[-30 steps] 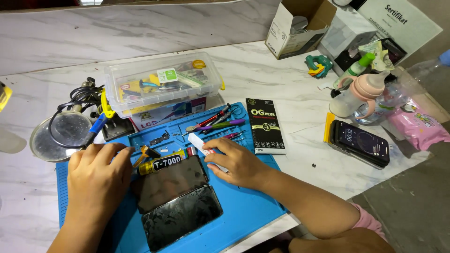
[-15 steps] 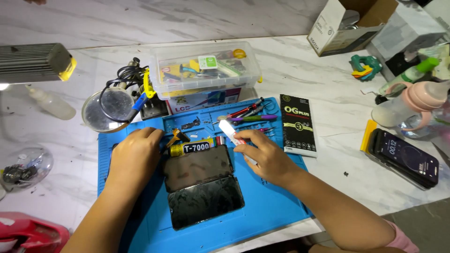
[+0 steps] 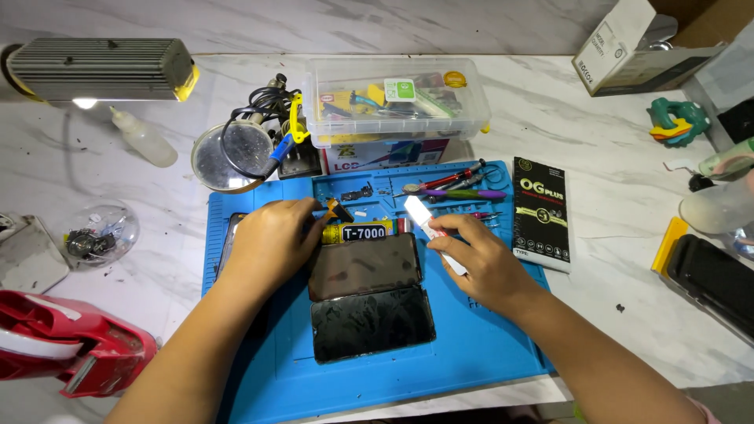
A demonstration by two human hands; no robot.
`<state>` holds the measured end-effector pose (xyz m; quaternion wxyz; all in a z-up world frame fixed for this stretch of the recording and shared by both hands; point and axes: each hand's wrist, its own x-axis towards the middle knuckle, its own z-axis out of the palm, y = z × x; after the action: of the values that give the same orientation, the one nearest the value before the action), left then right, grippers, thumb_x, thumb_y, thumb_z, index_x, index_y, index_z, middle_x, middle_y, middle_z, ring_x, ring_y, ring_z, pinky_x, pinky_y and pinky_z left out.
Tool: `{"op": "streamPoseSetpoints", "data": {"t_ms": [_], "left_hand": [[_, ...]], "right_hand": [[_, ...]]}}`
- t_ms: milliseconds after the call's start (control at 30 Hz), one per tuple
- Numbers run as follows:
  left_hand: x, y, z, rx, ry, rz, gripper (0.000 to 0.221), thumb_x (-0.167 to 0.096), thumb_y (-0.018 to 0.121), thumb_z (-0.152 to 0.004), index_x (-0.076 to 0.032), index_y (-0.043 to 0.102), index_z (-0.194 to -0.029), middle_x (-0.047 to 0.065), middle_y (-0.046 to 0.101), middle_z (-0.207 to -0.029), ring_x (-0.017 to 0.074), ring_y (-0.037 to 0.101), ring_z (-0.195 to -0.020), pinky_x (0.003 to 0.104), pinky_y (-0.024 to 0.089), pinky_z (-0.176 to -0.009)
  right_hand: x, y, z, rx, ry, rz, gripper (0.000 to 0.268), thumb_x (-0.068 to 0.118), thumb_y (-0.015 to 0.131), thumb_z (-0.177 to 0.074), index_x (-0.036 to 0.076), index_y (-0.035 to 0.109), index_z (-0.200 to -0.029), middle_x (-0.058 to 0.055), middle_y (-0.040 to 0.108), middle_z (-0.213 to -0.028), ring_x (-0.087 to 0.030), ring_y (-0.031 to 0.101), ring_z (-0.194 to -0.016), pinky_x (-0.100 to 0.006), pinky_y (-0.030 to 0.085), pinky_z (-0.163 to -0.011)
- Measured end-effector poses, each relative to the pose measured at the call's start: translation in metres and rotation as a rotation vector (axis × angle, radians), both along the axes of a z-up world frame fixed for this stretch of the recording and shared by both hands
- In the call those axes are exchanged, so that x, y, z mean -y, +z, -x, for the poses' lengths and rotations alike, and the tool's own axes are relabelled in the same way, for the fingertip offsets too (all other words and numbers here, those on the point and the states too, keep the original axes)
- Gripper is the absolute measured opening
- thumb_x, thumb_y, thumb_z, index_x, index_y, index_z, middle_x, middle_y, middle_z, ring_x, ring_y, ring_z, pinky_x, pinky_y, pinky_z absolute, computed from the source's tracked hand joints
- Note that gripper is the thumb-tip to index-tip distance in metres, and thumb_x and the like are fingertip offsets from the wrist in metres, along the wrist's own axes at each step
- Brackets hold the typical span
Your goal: Cleaning a mobile phone frame and preparing it for a new screen installation
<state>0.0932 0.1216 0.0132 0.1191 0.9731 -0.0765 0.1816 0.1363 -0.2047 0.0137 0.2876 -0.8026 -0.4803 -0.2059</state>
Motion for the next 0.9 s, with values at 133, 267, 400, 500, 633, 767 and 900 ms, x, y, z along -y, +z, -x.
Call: {"op": "streamPoseSetpoints", "data": {"t_ms": [133, 267, 400, 500, 633, 767, 900], "left_hand": [[-0.001, -0.004, -0.001, -0.005, -0.034, 0.031, 0.018, -0.025, 0.072, -0.086, -0.018, 0.069, -0.103, 0.006, 0.072, -0.079, 0.0310, 0.074, -0.079, 0.041, 0.061, -0.064], [-0.004, -0.019, -0.007, 0.080, -0.050, 0.008, 0.018, -0.025, 0.074, -0.085, -0.018, 0.068, -0.102, 0.005, 0.071, -0.084, 0.0304, 0.073, -0.081, 0.040, 0.060, -0.064], [0.004, -0.009, -0.004, 0.133, -0.092, -0.006, 0.015, -0.023, 0.072, -0.085, -0.018, 0.065, -0.097, 0.007, 0.068, -0.081, 0.0315, 0.071, -0.080, 0.041, 0.059, -0.063], [0.005, -0.008, -0.004, 0.171, -0.141, 0.004, 0.008, -0.020, 0.068, -0.090, -0.018, 0.066, -0.097, 0.003, 0.067, -0.082, 0.0262, 0.070, -0.082, 0.034, 0.058, -0.064], [0.005, -0.013, -0.009, 0.310, -0.237, 0.007, 0.003, -0.018, 0.068, -0.090, -0.018, 0.066, -0.093, 0.002, 0.065, -0.083, 0.0247, 0.068, -0.081, 0.033, 0.057, -0.064], [0.015, 0.000, -0.007, 0.533, -0.356, -0.013, 0.013, -0.022, 0.067, -0.098, -0.019, 0.066, -0.085, 0.000, 0.064, -0.090, 0.0225, 0.066, -0.089, 0.030, 0.055, -0.070], [0.030, 0.023, 0.005, 0.634, -0.454, 0.025, 0.015, -0.020, 0.070, -0.099, -0.019, 0.069, -0.084, 0.001, 0.066, -0.091, 0.0229, 0.065, -0.091, 0.031, 0.056, -0.075]], "right_hand": [[-0.001, -0.001, 0.000, 0.002, -0.009, 0.007, 0.016, -0.004, 0.072, -0.089, 0.008, 0.071, -0.100, -0.011, 0.066, -0.115, -0.031, 0.070, -0.110, -0.039, 0.060, -0.093], [-0.001, 0.002, 0.001, 0.013, -0.006, 0.017, 0.015, -0.003, 0.072, -0.088, 0.008, 0.071, -0.099, -0.011, 0.066, -0.114, -0.031, 0.070, -0.109, -0.039, 0.061, -0.092], [-0.001, -0.001, -0.001, 0.042, -0.003, 0.020, 0.014, -0.002, 0.072, -0.089, 0.009, 0.071, -0.099, -0.010, 0.066, -0.114, -0.030, 0.070, -0.108, -0.038, 0.061, -0.091], [-0.002, 0.001, 0.000, 0.037, -0.003, 0.015, 0.013, -0.001, 0.072, -0.089, 0.009, 0.071, -0.098, -0.009, 0.066, -0.114, -0.030, 0.070, -0.108, -0.038, 0.061, -0.091], [-0.003, 0.004, 0.003, 0.028, -0.010, 0.024, 0.013, -0.002, 0.072, -0.088, 0.008, 0.071, -0.097, -0.010, 0.067, -0.113, -0.029, 0.071, -0.106, -0.039, 0.061, -0.090], [-0.002, 0.003, 0.002, 0.029, -0.020, 0.028, 0.014, -0.001, 0.072, -0.088, 0.009, 0.072, -0.097, -0.009, 0.067, -0.113, -0.028, 0.071, -0.105, -0.039, 0.061, -0.090], [-0.004, 0.005, 0.004, 0.030, -0.008, 0.006, 0.013, -0.003, 0.071, -0.088, 0.008, 0.072, -0.096, -0.011, 0.068, -0.113, -0.031, 0.071, -0.105, -0.040, 0.061, -0.090]]}}
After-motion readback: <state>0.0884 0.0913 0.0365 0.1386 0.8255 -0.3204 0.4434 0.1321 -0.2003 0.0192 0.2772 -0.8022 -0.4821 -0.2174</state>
